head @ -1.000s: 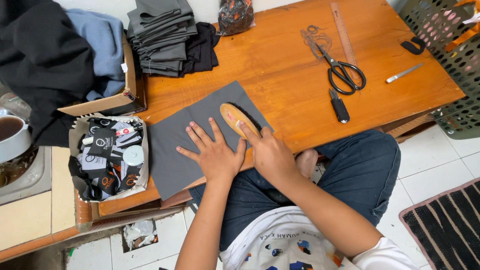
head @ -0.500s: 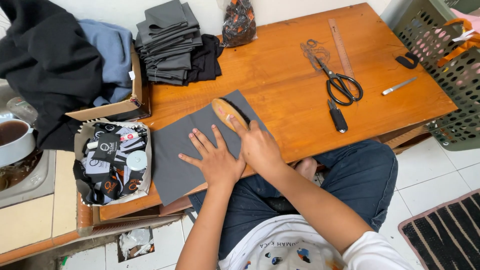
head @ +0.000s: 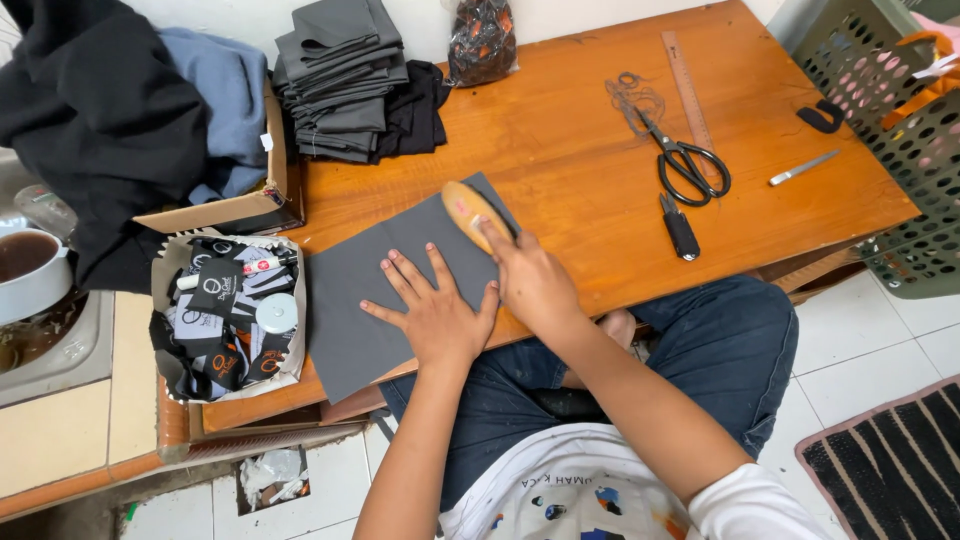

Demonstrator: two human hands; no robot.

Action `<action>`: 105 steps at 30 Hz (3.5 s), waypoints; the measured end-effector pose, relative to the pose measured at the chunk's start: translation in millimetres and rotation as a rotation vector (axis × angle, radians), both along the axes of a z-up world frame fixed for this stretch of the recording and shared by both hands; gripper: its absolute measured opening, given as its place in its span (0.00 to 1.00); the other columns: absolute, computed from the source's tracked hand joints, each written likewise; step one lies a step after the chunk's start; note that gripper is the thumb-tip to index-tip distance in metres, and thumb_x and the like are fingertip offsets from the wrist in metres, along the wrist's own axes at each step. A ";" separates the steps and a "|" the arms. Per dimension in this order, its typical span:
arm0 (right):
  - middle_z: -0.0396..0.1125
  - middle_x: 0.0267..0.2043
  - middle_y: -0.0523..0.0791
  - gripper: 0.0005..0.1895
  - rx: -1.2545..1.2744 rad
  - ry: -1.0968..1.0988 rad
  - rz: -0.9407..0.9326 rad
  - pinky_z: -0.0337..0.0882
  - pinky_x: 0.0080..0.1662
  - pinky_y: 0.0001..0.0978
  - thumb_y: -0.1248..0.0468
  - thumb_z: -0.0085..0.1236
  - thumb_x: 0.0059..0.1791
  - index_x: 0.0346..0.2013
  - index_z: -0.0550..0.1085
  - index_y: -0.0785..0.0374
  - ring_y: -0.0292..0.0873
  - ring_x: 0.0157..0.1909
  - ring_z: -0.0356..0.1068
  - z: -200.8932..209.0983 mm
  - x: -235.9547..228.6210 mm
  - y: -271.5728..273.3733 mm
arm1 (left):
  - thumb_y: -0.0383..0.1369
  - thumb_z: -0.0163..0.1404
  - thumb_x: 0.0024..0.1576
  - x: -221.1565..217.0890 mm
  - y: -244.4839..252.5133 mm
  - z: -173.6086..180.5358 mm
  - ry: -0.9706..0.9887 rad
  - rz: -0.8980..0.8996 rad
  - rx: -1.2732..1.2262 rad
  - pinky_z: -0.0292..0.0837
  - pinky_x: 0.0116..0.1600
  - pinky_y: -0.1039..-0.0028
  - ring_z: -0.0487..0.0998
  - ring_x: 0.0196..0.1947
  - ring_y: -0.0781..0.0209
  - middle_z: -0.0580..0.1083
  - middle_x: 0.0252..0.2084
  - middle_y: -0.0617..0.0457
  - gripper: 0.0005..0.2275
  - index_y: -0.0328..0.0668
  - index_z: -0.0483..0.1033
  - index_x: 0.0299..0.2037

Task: The person brushes a piece of grey fabric with a hand brush and uses small nippers to trim loose threads from the fabric.

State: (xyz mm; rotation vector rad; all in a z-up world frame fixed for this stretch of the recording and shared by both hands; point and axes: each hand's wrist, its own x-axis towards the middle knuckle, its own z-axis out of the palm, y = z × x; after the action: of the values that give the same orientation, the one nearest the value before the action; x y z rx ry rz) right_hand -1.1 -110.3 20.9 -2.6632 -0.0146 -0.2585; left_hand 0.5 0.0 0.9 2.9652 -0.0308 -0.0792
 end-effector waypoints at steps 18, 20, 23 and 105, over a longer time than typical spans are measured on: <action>0.60 0.30 0.52 0.22 -0.130 -0.070 -0.147 0.70 0.29 0.44 0.62 0.40 0.45 0.55 0.63 0.49 0.57 0.28 0.67 -13.2 -33.2 -50.7 | 0.56 0.31 0.48 -0.8 -1.1 2.0 -0.035 -0.014 -0.037 0.24 0.46 0.30 0.33 0.62 0.33 0.41 0.61 0.26 0.36 0.36 0.47 0.61; 0.60 0.29 0.52 0.22 -0.088 -0.086 -0.153 0.70 0.28 0.43 0.63 0.39 0.45 0.55 0.63 0.51 0.57 0.27 0.67 -6.5 -32.9 -55.9 | 0.56 0.30 0.48 -2.1 0.2 0.9 -0.039 -0.016 -0.033 0.25 0.46 0.30 0.32 0.62 0.33 0.40 0.61 0.25 0.36 0.36 0.46 0.61; 0.59 0.28 0.52 0.22 -0.031 -0.132 -0.124 0.69 0.28 0.42 0.64 0.38 0.46 0.56 0.62 0.52 0.58 0.26 0.66 -5.8 -35.7 -44.8 | 0.56 0.30 0.48 1.3 -1.6 1.4 -0.042 -0.016 -0.038 0.25 0.46 0.30 0.32 0.62 0.32 0.40 0.61 0.25 0.36 0.35 0.46 0.60; 0.66 0.35 0.51 0.21 -0.483 -0.388 -0.267 0.66 0.30 0.34 0.61 0.43 0.43 0.50 0.68 0.40 0.50 0.34 0.66 -34.6 -17.8 -115.9 | 0.57 0.37 0.45 -4.2 0.9 3.7 -0.042 -0.288 -0.060 0.23 0.52 0.35 0.37 0.63 0.37 0.43 0.63 0.34 0.36 0.43 0.48 0.61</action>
State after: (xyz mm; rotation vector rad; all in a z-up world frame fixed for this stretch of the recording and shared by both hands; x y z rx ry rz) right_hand -18.9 -226.2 -13.6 -3.0372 0.1771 -0.9636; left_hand -3.7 1.0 4.6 2.8797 -0.4569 -0.0513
